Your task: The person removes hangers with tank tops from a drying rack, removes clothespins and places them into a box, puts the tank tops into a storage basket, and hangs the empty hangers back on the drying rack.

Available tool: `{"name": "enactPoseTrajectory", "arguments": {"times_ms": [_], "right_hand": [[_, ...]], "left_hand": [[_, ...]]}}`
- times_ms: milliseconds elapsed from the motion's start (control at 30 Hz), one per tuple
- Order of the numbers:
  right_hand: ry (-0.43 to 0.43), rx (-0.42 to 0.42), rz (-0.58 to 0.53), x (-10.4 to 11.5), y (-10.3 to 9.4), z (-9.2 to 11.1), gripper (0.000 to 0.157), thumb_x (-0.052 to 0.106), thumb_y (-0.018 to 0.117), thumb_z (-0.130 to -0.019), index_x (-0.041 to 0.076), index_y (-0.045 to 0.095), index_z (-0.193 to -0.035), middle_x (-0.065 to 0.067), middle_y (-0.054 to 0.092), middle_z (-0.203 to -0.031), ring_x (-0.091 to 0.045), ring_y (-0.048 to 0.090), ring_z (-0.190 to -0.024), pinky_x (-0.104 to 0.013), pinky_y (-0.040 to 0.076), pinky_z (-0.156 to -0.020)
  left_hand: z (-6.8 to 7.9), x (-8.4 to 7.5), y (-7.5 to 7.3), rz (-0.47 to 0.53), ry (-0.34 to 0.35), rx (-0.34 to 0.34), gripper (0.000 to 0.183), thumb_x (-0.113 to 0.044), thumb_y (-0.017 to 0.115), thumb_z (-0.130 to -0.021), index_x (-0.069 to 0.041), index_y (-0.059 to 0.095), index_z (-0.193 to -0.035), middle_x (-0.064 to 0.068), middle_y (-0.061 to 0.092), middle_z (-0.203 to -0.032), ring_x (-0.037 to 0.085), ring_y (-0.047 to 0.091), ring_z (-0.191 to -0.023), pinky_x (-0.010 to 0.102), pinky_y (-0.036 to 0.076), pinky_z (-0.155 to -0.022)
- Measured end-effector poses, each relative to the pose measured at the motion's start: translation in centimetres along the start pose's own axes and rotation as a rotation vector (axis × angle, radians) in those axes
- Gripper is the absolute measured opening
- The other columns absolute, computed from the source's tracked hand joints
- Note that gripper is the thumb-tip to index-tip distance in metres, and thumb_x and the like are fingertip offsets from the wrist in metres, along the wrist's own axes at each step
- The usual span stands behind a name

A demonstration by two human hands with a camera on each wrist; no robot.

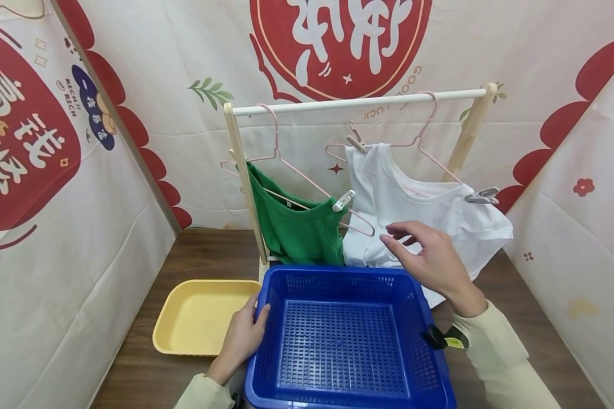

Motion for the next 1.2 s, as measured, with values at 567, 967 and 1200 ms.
{"name": "enactPoseTrajectory", "arguments": {"times_ms": [567,967,1200], "right_hand": [[0.040,0.015,-0.105,0.9,3.0,-3.4,0.037,0.018,0.080,-0.083,0.000,0.069,-0.114,-0.014,0.071,-0.109,-0.028,0.064,-0.100,-0.047,0.053,-0.080],[0.050,0.046,-0.181,0.9,5.2,-4.8,0.043,0.018,0.079,-0.084,0.000,0.064,-0.120,-0.018,0.068,-0.111,-0.032,0.063,-0.102,-0.049,0.053,-0.083],[0.063,0.069,-0.205,0.9,6.1,-5.4,0.034,0.016,0.077,-0.086,0.003,0.065,-0.115,-0.014,0.068,-0.107,-0.030,0.064,-0.099,-0.047,0.054,-0.081]], "left_hand": [[0.2,0.3,0.1,-0.004,-0.002,-0.019,0.045,-0.023,0.057,-0.101,-0.001,0.051,-0.140,0.010,0.072,-0.089,0.011,0.064,-0.068,0.028,0.053,-0.059],[0.1,0.1,0.0,-0.011,0.007,-0.033,0.044,-0.022,0.058,-0.101,-0.001,0.052,-0.140,0.005,0.069,-0.079,0.009,0.059,-0.062,0.027,0.049,-0.056],[0.3,0.0,-0.1,-0.005,0.024,-0.041,0.042,-0.022,0.058,-0.101,0.000,0.054,-0.136,0.005,0.069,-0.078,0.008,0.059,-0.063,0.027,0.048,-0.056]]}}
Point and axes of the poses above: each hand's wrist, its own z-axis away from the middle knuckle, its own y-axis out of the palm, x = y × z, the point moved 8 cm from there along -z, towards the middle knuckle
